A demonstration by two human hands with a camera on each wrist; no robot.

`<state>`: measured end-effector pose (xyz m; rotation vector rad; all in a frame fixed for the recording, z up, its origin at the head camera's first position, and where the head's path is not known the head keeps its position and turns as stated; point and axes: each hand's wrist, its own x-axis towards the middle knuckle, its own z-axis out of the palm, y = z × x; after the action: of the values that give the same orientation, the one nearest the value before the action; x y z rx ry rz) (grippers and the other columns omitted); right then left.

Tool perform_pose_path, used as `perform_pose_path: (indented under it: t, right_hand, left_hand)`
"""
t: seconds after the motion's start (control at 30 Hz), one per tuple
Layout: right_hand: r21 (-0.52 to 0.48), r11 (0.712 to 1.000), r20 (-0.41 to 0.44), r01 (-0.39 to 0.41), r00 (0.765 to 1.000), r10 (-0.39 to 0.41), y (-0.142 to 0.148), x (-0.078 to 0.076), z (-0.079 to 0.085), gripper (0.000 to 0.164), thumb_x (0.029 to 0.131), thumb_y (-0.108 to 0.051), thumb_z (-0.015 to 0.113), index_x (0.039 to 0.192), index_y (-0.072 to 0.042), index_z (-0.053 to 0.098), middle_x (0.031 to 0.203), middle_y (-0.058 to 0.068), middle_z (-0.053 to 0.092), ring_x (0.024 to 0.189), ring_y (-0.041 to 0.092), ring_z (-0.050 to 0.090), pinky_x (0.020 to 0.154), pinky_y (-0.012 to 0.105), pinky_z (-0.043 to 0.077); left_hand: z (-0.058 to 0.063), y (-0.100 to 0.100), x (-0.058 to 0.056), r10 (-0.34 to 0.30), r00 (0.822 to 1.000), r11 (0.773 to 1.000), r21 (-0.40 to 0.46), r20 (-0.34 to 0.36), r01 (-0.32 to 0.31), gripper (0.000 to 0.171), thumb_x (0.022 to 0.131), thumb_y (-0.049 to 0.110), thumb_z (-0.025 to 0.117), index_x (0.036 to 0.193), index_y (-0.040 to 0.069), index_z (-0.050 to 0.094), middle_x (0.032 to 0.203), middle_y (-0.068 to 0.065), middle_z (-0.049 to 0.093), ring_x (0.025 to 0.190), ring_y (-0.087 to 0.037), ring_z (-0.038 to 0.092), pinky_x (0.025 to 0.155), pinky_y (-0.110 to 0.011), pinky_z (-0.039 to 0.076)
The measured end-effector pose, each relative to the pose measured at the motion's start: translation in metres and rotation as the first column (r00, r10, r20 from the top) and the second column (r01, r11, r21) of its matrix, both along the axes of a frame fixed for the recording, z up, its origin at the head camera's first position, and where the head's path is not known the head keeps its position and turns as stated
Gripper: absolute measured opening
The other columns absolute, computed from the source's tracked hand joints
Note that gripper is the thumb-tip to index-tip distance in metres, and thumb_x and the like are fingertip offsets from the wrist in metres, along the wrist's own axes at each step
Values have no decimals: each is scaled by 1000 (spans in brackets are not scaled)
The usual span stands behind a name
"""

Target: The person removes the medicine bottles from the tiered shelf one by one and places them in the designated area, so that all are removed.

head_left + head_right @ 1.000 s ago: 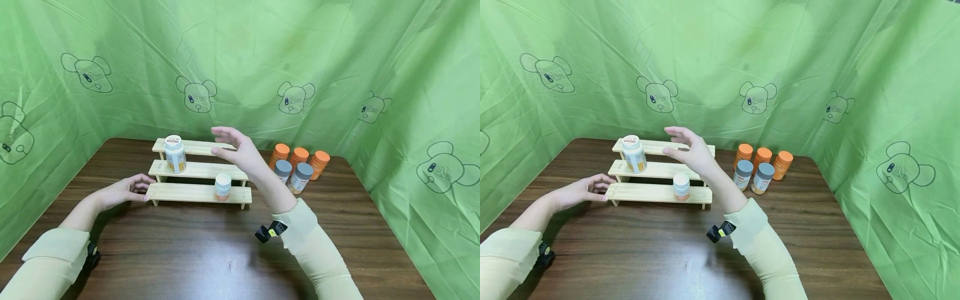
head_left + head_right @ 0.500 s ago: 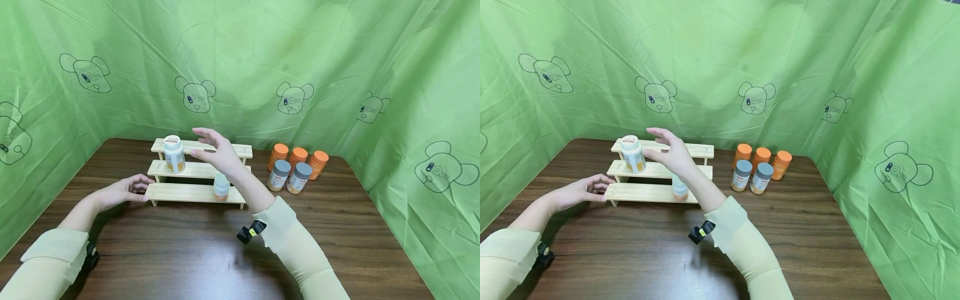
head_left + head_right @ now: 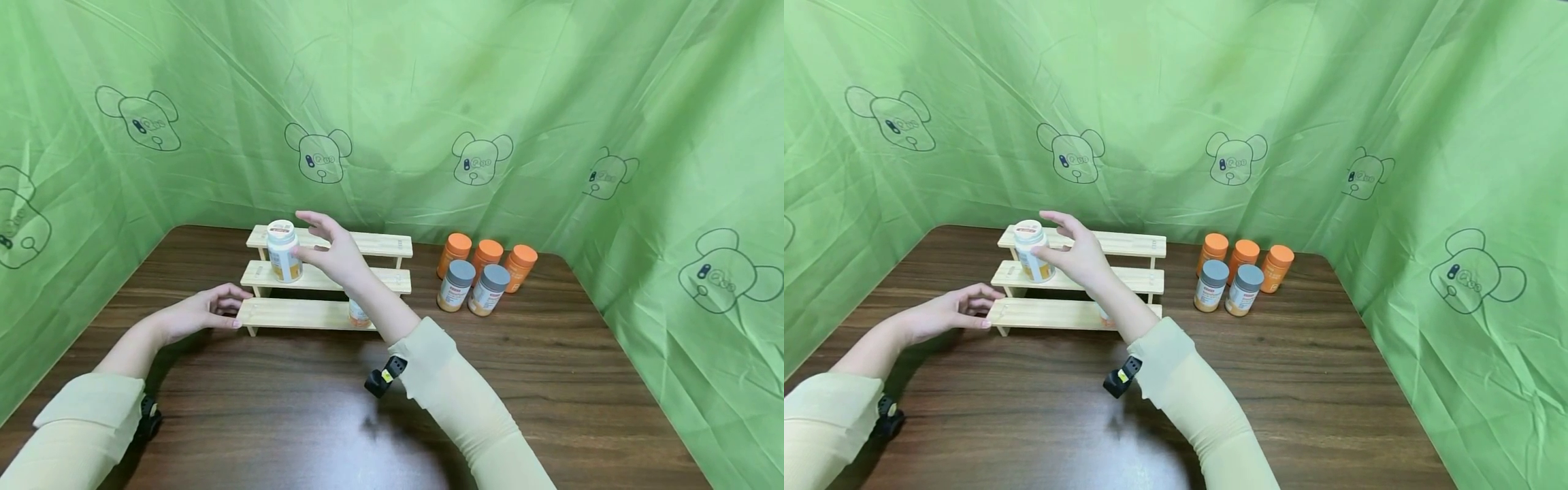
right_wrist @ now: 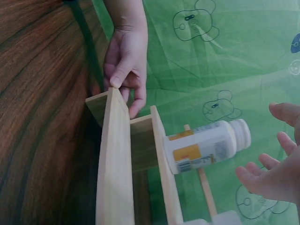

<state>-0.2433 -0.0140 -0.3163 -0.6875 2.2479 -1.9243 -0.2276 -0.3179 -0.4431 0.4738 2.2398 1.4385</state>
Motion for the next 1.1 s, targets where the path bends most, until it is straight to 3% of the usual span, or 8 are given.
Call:
perform_pose_path:
  t: [0.33,0.6,1.1]
  right_hand:
    - [-29,998,82,57,995,-54,-20,-9,-15,53,79,-16,76,127,-30,57,138,-10,48,129,20,44,100,41,39]
    - [-110,992,127,62,991,-48,-29,-16,-28,51,80,-12,75,126,-25,58,131,-7,55,122,16,49,96,34,44]
    - [-212,971,40,108,994,-102,-48,-21,-41,53,77,7,71,122,-11,51,125,8,60,108,13,57,92,29,45]
  left_hand:
    - [2,0,-1,-8,1000,1000,8,-5,8,57,86,12,68,133,1,38,126,-20,56,105,-10,59,84,-23,47]
    - [2,0,0,-19,1000,1000,9,-21,19,56,86,11,67,133,0,37,123,-15,58,105,-9,60,84,-23,47]
    - [0,-1,0,-42,999,997,68,-23,44,53,87,6,65,131,-3,37,118,-3,62,104,-10,61,84,-22,47]
